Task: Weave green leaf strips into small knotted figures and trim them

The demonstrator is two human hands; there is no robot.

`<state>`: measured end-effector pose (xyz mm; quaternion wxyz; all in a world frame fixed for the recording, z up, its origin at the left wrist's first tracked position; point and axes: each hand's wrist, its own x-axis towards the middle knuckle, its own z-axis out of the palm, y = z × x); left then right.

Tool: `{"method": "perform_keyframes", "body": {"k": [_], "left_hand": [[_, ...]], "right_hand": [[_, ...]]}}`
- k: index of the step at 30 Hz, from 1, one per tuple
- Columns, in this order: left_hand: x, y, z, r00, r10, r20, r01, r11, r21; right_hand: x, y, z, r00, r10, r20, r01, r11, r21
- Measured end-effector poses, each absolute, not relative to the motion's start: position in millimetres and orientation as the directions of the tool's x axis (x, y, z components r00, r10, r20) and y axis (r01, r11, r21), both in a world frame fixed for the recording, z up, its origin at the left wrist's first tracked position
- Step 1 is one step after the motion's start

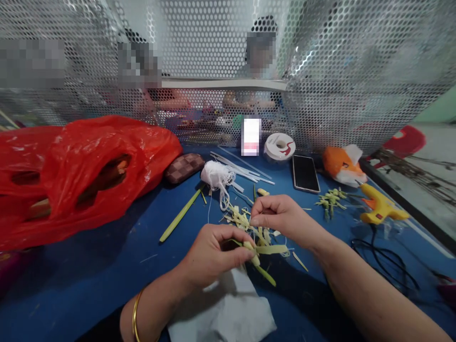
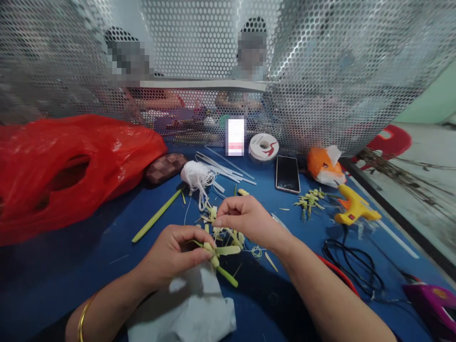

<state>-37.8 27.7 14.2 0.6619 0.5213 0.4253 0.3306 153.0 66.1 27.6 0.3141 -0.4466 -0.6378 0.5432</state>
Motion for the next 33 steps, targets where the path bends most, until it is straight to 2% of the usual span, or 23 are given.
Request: {"method": "perform_keyframes", "body": {"k": [3,6,9,12,15,18,20,22,25,30,33], "left_hand": [[-37,28,16,0.371,0.910,-0.184,-0.126,0.246,0.961],[-34,29,15,0.282,0.948,-0.151,-0.223,0.218,0.950],[-33,32,13,0.144,0.979,-0.143,-0.262,0.177,0.949],[-33,35,11,-0.004,0.989,-0.151,-0.283,0.144,0.948],[-32,37,8,-0.120,0.980,-0.155,-0.280,0.117,0.953],[-32,38,6,-0.170,0.971,-0.170,-0.257,0.123,0.959],[-32,37,5,-0.179,0.968,-0.178,-0.236,0.133,0.963],[-32,36,4,-0.186,0.968,-0.171,-0.201,0.133,0.971],[-32,35,3,-0.193,0.969,-0.152,-0.137,0.127,0.982],[-34,36,2,-0.182,0.977,-0.111,0.004,0.114,0.993],[-35,36,2,-0.109,0.987,-0.115,0.081,0.124,0.989]], "right_hand": [[146,66,24,-0.341,0.927,-0.155,0.162,-0.105,-0.981],[138,62,22,-0.306,0.936,-0.175,0.158,-0.132,-0.979],[136,60,22,-0.295,0.949,-0.115,0.204,-0.055,-0.977],[137,57,20,-0.308,0.951,-0.014,0.313,0.088,-0.946],[136,50,18,-0.326,0.926,0.191,0.521,0.344,-0.781],[131,40,14,-0.429,0.806,0.408,0.696,0.583,-0.419],[128,34,13,-0.536,0.686,0.492,0.722,0.675,-0.154],[126,30,13,-0.622,0.582,0.524,0.690,0.723,0.016],[124,28,16,-0.666,0.508,0.546,0.650,0.754,0.093],[123,30,18,-0.670,0.494,0.554,0.645,0.757,0.106],[124,30,18,-0.663,0.507,0.551,0.658,0.745,0.106]]}}
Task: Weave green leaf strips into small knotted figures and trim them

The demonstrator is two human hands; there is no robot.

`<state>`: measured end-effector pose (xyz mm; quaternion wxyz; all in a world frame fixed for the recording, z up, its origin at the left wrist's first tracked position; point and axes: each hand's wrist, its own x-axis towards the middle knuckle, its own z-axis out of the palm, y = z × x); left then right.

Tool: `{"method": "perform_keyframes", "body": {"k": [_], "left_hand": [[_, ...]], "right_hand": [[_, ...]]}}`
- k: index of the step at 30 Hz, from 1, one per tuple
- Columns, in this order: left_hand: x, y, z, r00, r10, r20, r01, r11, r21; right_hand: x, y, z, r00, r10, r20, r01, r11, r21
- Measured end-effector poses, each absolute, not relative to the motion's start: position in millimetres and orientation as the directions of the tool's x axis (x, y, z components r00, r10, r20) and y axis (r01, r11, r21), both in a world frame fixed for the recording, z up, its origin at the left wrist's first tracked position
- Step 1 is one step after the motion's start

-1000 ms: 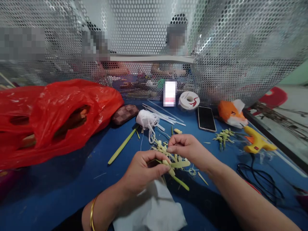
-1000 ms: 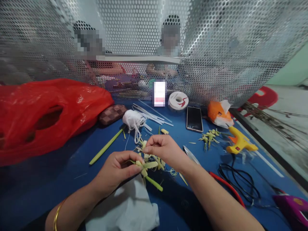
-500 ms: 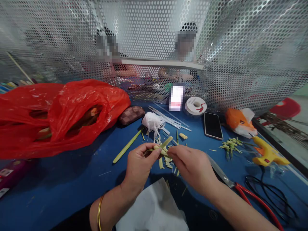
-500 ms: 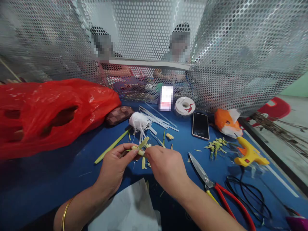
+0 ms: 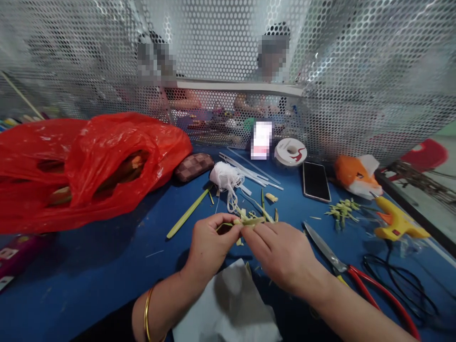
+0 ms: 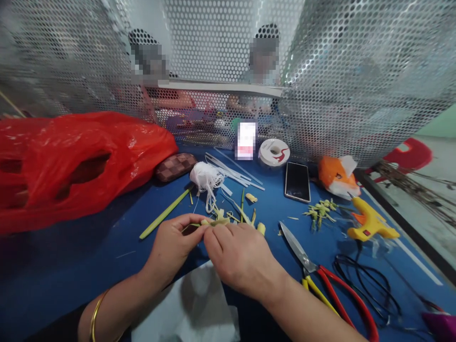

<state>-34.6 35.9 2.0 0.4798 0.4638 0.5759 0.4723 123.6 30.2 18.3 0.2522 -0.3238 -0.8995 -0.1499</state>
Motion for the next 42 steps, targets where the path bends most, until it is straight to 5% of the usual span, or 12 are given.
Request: {"method": "perform_keyframes", "body": {"k": [5,10,14,18,23,29,32,35,39,42], "left_hand": [[-34,30,3,0.217,0.962,-0.165,0.159,0.132,0.978],[-34,26,8,0.472,0.842,-0.262,0.152,0.215,0.965],[-35,29,9,0.455,0.858,-0.239,0.000,0.268,0.963],[-35,32,10,0.261,0.945,-0.195,-0.140,0.237,0.961],[-35,35,10,0.069,0.971,-0.230,-0.264,0.240,0.934],[-35,39,9,-0.098,0.964,-0.247,-0.271,0.213,0.939],[-35,40,6,-0.129,0.968,-0.214,-0.152,0.194,0.969],[-36,39,2,-0.085,0.982,-0.171,0.014,0.173,0.985],[-36,35,0,0.116,0.981,-0.157,0.182,0.135,0.974],[-35,31,3,0.264,0.948,-0.176,0.228,0.116,0.967]], "right_hand": [[135,35,26,-0.626,0.609,0.487,0.678,0.733,-0.046],[148,52,32,-0.556,0.820,0.139,0.524,0.476,-0.706],[148,61,26,-0.419,0.906,-0.055,0.363,0.112,-0.925],[143,63,18,-0.287,0.957,-0.049,0.345,0.056,-0.937],[140,56,15,-0.284,0.953,0.104,0.527,0.246,-0.814],[132,42,14,-0.462,0.812,0.357,0.724,0.578,-0.377],[127,36,15,-0.563,0.703,0.435,0.731,0.669,-0.134],[125,33,17,-0.610,0.643,0.463,0.718,0.696,-0.019],[131,34,22,-0.596,0.660,0.458,0.720,0.692,-0.061],[138,40,27,-0.527,0.773,0.355,0.697,0.631,-0.340]]}}
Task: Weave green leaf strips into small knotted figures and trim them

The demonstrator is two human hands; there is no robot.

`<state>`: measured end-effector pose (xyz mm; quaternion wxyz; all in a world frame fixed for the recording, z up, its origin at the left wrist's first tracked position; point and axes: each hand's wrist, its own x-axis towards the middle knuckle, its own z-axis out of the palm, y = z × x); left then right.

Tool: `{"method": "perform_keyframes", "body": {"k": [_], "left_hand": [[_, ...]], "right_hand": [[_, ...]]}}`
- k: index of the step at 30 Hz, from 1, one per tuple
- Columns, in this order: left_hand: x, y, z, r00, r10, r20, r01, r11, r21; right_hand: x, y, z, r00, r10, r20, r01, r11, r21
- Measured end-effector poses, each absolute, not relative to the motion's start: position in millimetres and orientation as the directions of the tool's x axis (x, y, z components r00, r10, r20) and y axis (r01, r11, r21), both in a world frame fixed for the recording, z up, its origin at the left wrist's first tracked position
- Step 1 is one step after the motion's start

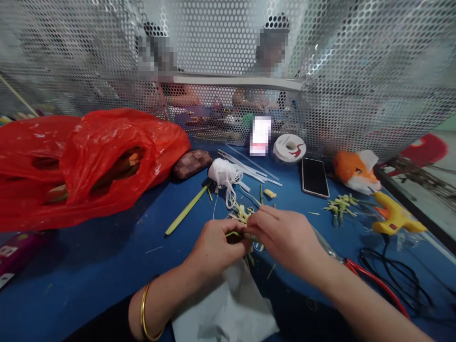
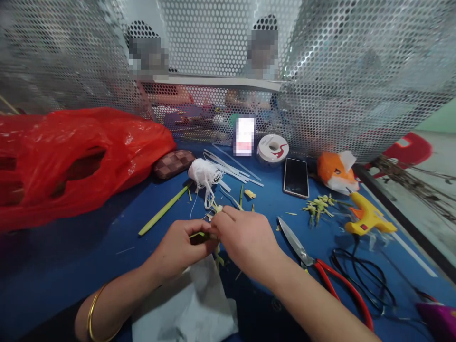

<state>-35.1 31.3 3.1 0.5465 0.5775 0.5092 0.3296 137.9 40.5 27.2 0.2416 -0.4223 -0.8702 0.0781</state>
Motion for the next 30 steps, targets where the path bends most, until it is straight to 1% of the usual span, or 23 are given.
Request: {"method": "perform_keyframes", "body": {"k": [1,3,4,5,6,7,8,10,12,15,19,23,26,28,30], "left_hand": [[-35,30,5,0.303,0.933,-0.193,0.223,0.128,0.966],[-35,30,8,0.378,0.898,-0.227,0.183,0.168,0.969],[-36,30,9,0.409,0.882,-0.235,0.149,0.190,0.970],[-36,30,10,0.430,0.872,-0.233,0.101,0.210,0.972],[-36,30,11,0.438,0.870,-0.225,0.039,0.231,0.972],[-37,31,11,0.433,0.876,-0.212,-0.034,0.251,0.967],[-37,32,11,0.414,0.888,-0.201,-0.107,0.267,0.958],[-37,33,9,0.361,0.914,-0.186,-0.238,0.283,0.929],[-36,34,7,0.311,0.930,-0.196,-0.327,0.298,0.897],[-35,36,3,0.281,0.927,-0.250,-0.405,0.351,0.845],[-35,36,1,0.268,0.914,-0.304,-0.468,0.399,0.789],[-35,35,3,0.244,0.916,-0.318,-0.481,0.399,0.780],[-36,36,3,0.232,0.909,-0.345,-0.482,0.416,0.771],[-35,36,4,0.231,0.905,-0.356,-0.472,0.425,0.773],[-34,36,5,0.235,0.904,-0.357,-0.455,0.427,0.781]], "right_hand": [[140,44,29,-0.501,0.818,0.283,0.664,0.573,-0.480],[145,51,30,-0.467,0.880,0.091,0.548,0.368,-0.751],[147,55,30,-0.461,0.888,-0.008,0.478,0.241,-0.844],[148,58,29,-0.458,0.885,-0.090,0.413,0.121,-0.903],[148,61,27,-0.446,0.884,-0.141,0.361,0.033,-0.932],[148,63,26,-0.431,0.886,-0.172,0.323,-0.026,-0.946],[148,64,24,-0.413,0.893,-0.178,0.297,-0.053,-0.953],[145,64,22,-0.381,0.911,-0.158,0.275,-0.052,-0.960],[142,62,20,-0.363,0.923,-0.130,0.289,-0.021,-0.957],[139,59,17,-0.333,0.940,-0.073,0.340,0.048,-0.939],[137,58,11,-0.347,0.938,-0.004,0.376,0.135,-0.917],[136,55,11,-0.363,0.932,0.019,0.348,0.154,-0.925],[134,53,13,-0.332,0.940,0.083,0.221,0.163,-0.962],[133,52,13,-0.309,0.939,0.148,0.073,0.179,-0.981],[132,52,10,-0.316,0.936,0.157,-0.081,0.138,-0.987]]}}
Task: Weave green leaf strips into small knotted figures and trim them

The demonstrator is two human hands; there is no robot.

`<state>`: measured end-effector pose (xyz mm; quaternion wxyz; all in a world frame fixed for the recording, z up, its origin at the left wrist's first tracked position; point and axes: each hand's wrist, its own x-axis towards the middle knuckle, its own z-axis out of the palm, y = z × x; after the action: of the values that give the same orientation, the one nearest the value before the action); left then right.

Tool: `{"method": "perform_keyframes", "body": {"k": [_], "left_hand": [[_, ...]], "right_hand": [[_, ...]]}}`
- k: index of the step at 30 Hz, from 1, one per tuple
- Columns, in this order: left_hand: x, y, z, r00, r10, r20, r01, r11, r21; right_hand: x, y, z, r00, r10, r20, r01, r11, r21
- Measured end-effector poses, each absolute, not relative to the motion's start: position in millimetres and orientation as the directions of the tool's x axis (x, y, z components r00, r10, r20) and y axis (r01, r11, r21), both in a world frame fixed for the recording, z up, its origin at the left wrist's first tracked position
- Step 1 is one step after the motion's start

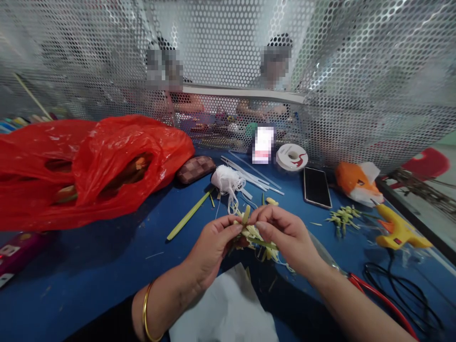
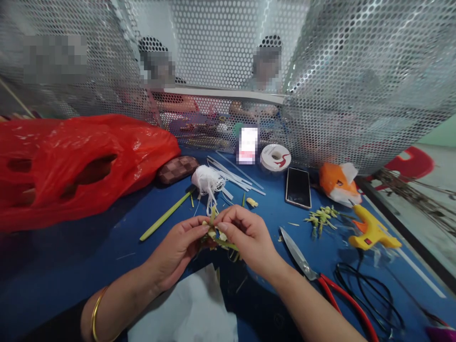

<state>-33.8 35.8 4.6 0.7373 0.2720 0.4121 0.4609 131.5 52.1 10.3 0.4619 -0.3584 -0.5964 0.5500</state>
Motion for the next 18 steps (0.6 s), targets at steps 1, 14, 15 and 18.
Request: {"method": "perform_keyframes", "body": {"k": [1,14,15,18], "left_hand": [[-33,36,5,0.238,0.903,-0.357,-0.450,0.428,0.783],[-33,35,-3,0.164,0.911,-0.379,-0.442,0.411,0.797],[-32,35,-4,0.161,0.913,-0.375,-0.447,0.406,0.797],[-30,33,-5,0.132,0.926,-0.353,-0.459,0.373,0.806]], "right_hand": [[131,52,9,-0.329,0.935,0.131,-0.140,0.088,-0.986],[117,49,-1,-0.276,0.959,-0.069,-0.171,-0.120,-0.978],[116,48,0,-0.270,0.959,-0.083,-0.162,-0.131,-0.978],[115,47,1,-0.246,0.964,-0.104,-0.123,-0.138,-0.983]]}}
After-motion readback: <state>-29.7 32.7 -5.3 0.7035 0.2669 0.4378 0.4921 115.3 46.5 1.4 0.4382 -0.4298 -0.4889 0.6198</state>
